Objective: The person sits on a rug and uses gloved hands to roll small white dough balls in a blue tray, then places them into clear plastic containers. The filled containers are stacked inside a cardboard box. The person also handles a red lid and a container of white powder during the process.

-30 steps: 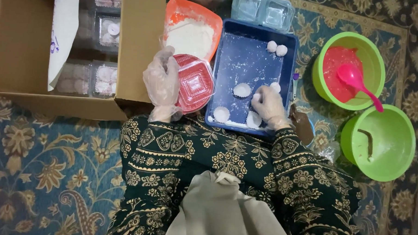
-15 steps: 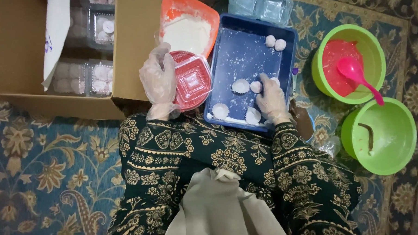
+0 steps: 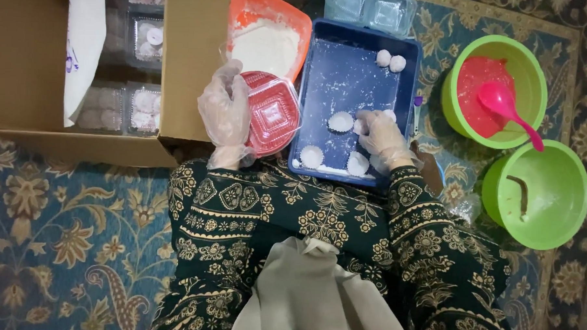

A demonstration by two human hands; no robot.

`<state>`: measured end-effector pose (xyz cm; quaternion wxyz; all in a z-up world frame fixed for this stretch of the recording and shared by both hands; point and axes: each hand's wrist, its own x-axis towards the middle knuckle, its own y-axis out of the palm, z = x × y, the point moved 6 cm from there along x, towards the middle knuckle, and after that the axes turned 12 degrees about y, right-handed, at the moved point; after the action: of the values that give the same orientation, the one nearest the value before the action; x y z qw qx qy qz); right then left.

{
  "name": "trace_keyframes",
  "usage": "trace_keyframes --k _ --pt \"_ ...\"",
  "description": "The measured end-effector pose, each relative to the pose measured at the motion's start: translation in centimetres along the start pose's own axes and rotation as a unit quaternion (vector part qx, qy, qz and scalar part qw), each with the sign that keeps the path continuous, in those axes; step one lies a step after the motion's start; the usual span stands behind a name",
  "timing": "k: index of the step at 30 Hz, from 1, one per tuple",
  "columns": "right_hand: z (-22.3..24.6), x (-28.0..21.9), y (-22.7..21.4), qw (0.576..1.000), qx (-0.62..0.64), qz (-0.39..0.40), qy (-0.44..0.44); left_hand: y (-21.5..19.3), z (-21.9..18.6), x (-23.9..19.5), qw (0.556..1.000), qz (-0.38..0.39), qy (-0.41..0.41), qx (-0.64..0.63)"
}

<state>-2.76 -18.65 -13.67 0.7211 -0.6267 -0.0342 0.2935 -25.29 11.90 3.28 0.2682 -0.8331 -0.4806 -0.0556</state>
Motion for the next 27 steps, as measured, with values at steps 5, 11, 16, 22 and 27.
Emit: trace_keyframes --k 5,11,16,22,27 --pt "-2.5 1.2 1.4 0.997 -0.017 -0.042 0.066 0.3 1.2 -0.3 1.0 -0.006 -0.009 -0.002" --pt "7.1 -3.6 -7.3 0.998 0.058 -0.038 0.01 0.2 0.6 -0.1 1.0 -0.008 0.0 -0.009" --pt "7.3 -2.3 -3.8 0.998 0.042 -0.031 -0.046 0.2 1.2 -0.2 0.999 -0.024 0.001 -0.022" --pt "5.6 -1.4 -2.9 0.999 0.053 -0.009 -0.001 0.2 1.5 -0.3 1.0 -0.019 -0.005 -0.02" --pt "-1.0 2.1 -0.2 0.988 0.045 -0.057 0.137 0.1 1.1 -0.1 1.0 -0.016 -0.004 -0.019"
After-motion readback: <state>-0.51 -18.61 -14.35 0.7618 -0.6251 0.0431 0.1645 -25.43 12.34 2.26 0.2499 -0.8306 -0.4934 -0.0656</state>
